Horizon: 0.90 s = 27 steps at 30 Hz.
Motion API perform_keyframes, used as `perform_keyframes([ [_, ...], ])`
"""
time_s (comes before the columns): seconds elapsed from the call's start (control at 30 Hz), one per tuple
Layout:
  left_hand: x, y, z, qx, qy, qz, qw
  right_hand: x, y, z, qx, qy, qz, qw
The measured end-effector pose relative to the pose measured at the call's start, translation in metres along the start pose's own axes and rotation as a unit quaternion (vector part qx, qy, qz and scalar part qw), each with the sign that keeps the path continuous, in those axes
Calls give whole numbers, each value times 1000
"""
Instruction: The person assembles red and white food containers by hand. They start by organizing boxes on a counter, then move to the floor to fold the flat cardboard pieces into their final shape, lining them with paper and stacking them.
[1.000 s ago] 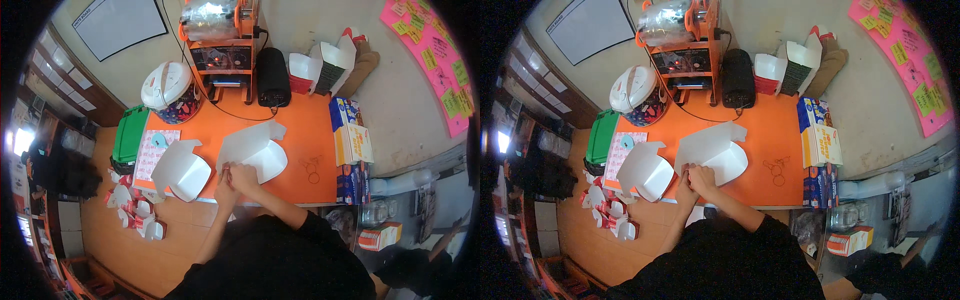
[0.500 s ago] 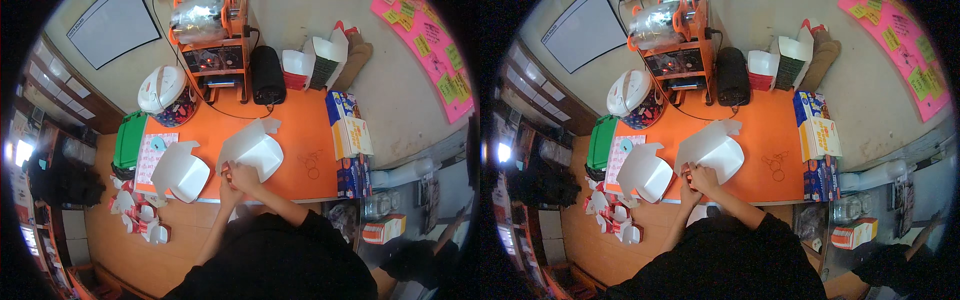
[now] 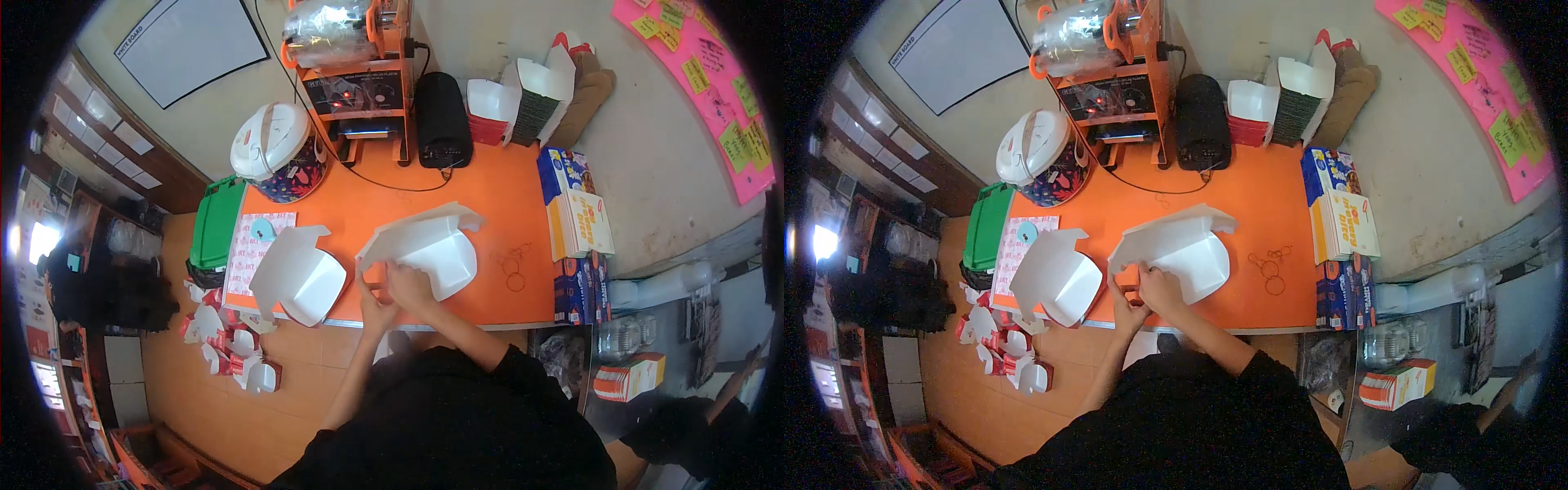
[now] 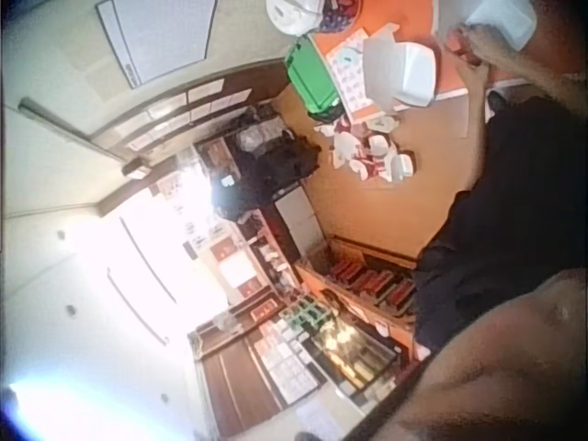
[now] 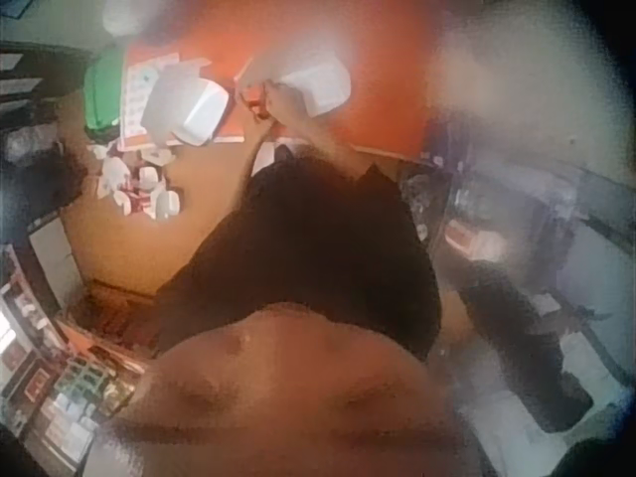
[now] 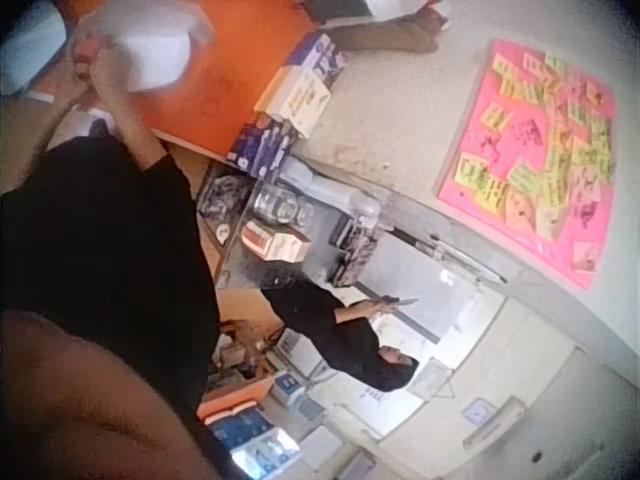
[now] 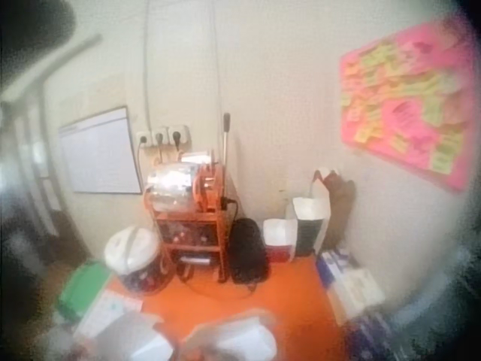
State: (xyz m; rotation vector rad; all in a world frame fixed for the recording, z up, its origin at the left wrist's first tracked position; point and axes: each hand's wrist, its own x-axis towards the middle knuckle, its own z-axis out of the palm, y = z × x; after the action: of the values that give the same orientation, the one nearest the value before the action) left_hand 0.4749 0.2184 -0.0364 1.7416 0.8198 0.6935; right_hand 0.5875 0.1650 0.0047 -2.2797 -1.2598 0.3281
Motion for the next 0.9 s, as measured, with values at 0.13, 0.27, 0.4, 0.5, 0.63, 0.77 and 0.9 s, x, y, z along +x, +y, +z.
perform_keyframes([
  [0.13, -9, -4, 12, -43, 15, -63, 997, 6, 3, 0, -68, -31, -1, 997],
  [0.27, -12, -2, 10, -43, -6, 23, 999, 3, 6, -17, -62, -16, -9, 998],
  [0.4, -13, -8, 8, -64, -3, -14, 998, -5, 67, -56, -209, 341, 36, 916],
  [0.5, -2, -4, 16, -66, 23, 37, 997, -5, 97, -76, -121, 213, 111, 963],
  [0.63, 16, 19, 22, -30, 72, -21, 997, 6, 123, -56, -143, 115, 123, 975],
  [0.77, 35, 9, 24, 29, 127, -59, 990, 7, 118, -54, -151, 77, 132, 977],
  [0.9, 40, -10, 29, -83, 224, -104, 965, 14, 100, -71, -170, 18, 148, 974],
])
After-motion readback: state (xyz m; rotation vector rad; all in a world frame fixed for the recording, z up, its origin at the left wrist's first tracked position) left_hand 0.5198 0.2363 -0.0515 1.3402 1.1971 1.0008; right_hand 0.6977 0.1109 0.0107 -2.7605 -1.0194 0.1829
